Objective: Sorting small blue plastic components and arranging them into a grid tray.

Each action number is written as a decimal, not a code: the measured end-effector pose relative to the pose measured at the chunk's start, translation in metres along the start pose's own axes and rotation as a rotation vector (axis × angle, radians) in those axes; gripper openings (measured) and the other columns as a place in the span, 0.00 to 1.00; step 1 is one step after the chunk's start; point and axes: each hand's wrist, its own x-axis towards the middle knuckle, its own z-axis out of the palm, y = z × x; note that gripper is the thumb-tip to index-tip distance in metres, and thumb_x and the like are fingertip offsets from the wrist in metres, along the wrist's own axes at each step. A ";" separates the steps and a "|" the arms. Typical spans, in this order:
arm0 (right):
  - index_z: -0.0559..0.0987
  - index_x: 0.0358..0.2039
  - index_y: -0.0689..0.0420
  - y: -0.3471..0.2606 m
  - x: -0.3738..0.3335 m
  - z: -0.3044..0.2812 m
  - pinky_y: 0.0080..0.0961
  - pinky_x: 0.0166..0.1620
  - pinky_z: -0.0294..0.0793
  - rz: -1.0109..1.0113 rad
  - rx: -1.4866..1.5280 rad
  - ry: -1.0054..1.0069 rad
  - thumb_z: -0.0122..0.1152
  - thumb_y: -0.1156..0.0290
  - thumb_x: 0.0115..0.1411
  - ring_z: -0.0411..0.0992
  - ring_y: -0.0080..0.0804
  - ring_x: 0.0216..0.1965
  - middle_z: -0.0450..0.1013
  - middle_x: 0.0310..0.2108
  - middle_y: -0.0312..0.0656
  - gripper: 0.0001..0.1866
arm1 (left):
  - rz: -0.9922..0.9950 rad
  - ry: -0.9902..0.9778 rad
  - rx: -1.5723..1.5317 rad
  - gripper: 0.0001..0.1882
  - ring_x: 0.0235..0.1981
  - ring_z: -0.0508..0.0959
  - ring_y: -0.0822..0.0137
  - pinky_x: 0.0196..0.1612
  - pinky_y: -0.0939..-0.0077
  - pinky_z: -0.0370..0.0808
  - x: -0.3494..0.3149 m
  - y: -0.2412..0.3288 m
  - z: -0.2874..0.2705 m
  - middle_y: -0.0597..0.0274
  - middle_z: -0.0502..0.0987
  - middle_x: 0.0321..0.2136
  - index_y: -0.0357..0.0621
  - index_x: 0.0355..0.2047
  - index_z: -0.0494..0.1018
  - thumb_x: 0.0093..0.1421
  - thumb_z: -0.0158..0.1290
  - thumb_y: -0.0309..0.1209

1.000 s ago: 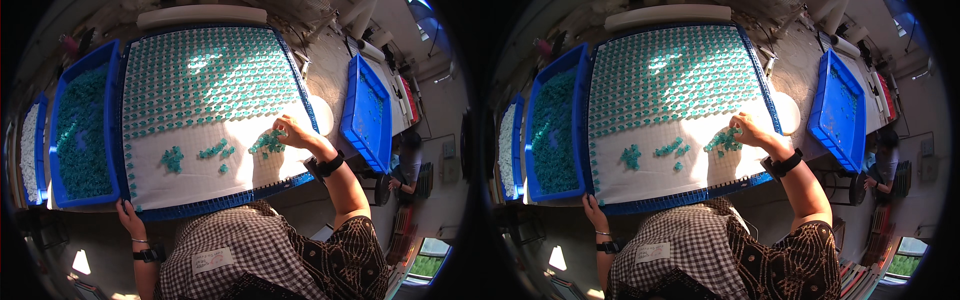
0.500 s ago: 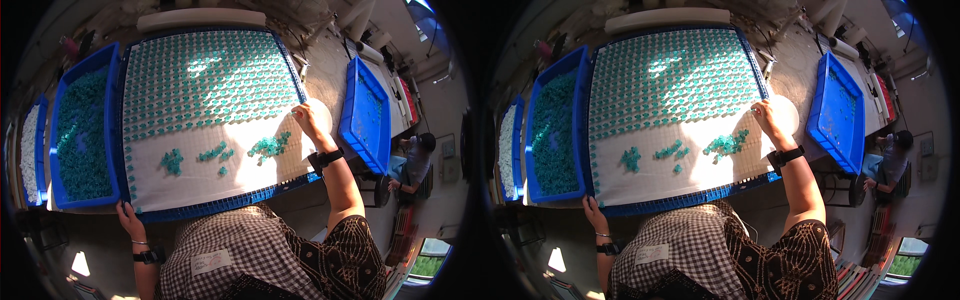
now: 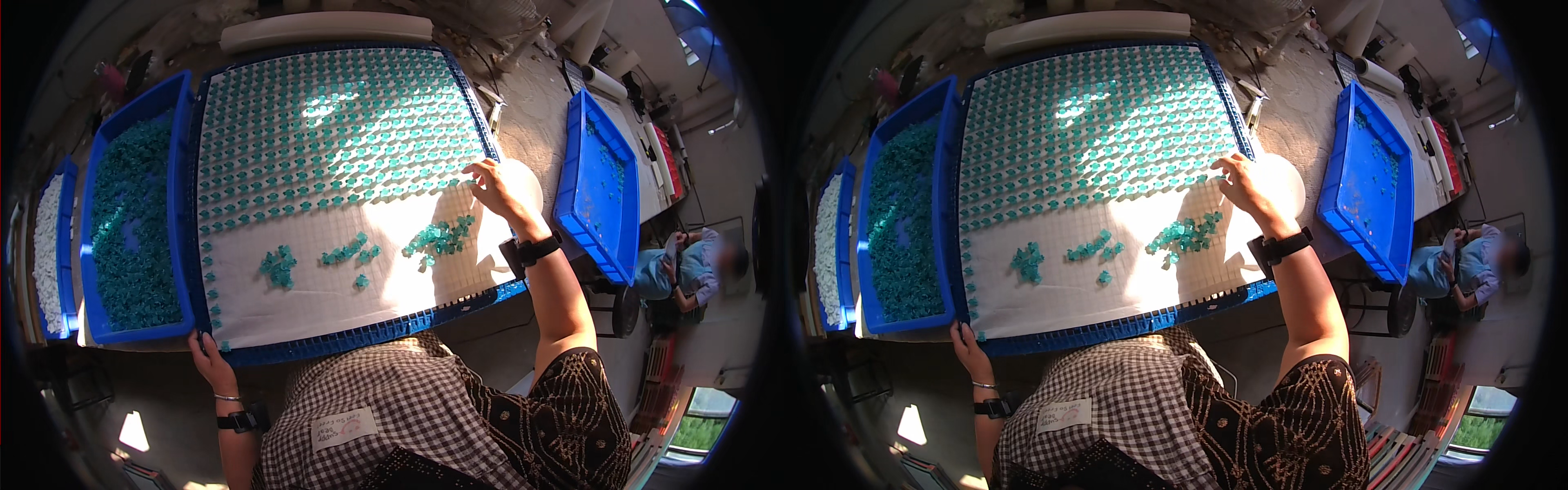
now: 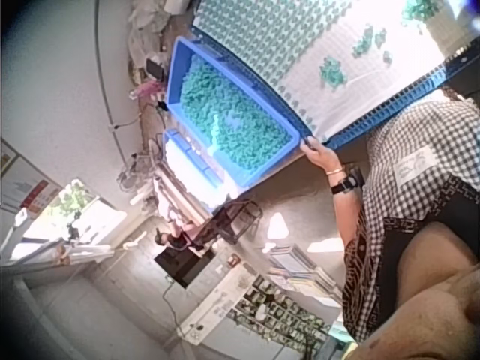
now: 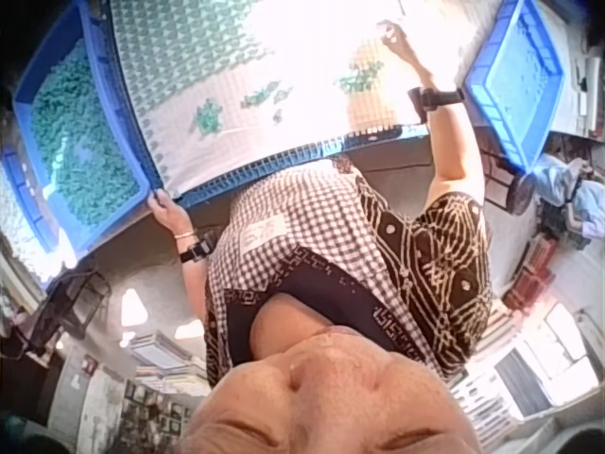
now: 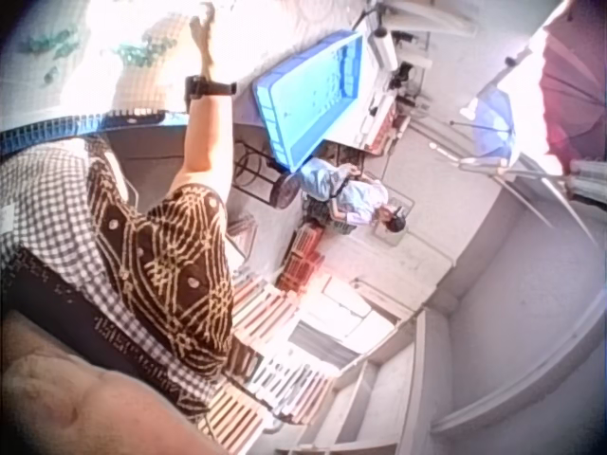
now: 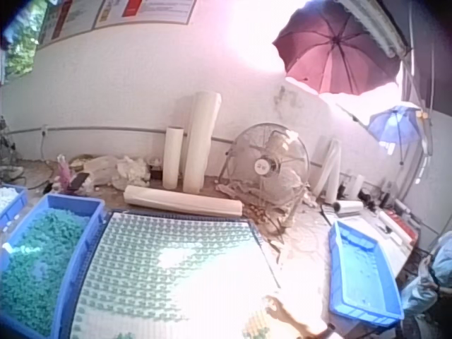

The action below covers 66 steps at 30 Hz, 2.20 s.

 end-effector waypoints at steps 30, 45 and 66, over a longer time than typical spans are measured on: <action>0.82 0.32 0.49 -0.026 0.004 -0.018 0.30 0.35 0.74 0.099 -0.078 -0.033 0.63 0.64 0.52 0.76 0.37 0.31 0.78 0.28 0.39 0.08 | 0.009 0.001 0.027 0.24 0.50 0.70 0.56 0.55 0.69 0.62 0.000 0.001 -0.002 0.46 0.71 0.48 0.30 0.52 0.64 0.67 0.42 0.41; 0.81 0.36 0.48 -0.024 0.005 -0.016 0.31 0.35 0.74 0.052 -0.190 -0.090 0.59 0.63 0.56 0.75 0.36 0.31 0.77 0.32 0.36 0.09 | 0.006 0.006 0.007 0.25 0.48 0.70 0.58 0.53 0.70 0.63 -0.002 0.008 -0.002 0.48 0.71 0.47 0.30 0.52 0.64 0.67 0.42 0.42; 0.74 0.29 0.62 -0.002 -0.048 0.003 0.29 0.32 0.72 0.036 0.298 -0.470 0.61 0.77 0.46 0.73 0.37 0.29 0.71 0.25 0.46 0.08 | 0.007 0.011 -0.005 0.23 0.48 0.69 0.62 0.53 0.72 0.63 -0.002 0.005 0.000 0.50 0.71 0.47 0.30 0.52 0.64 0.67 0.43 0.40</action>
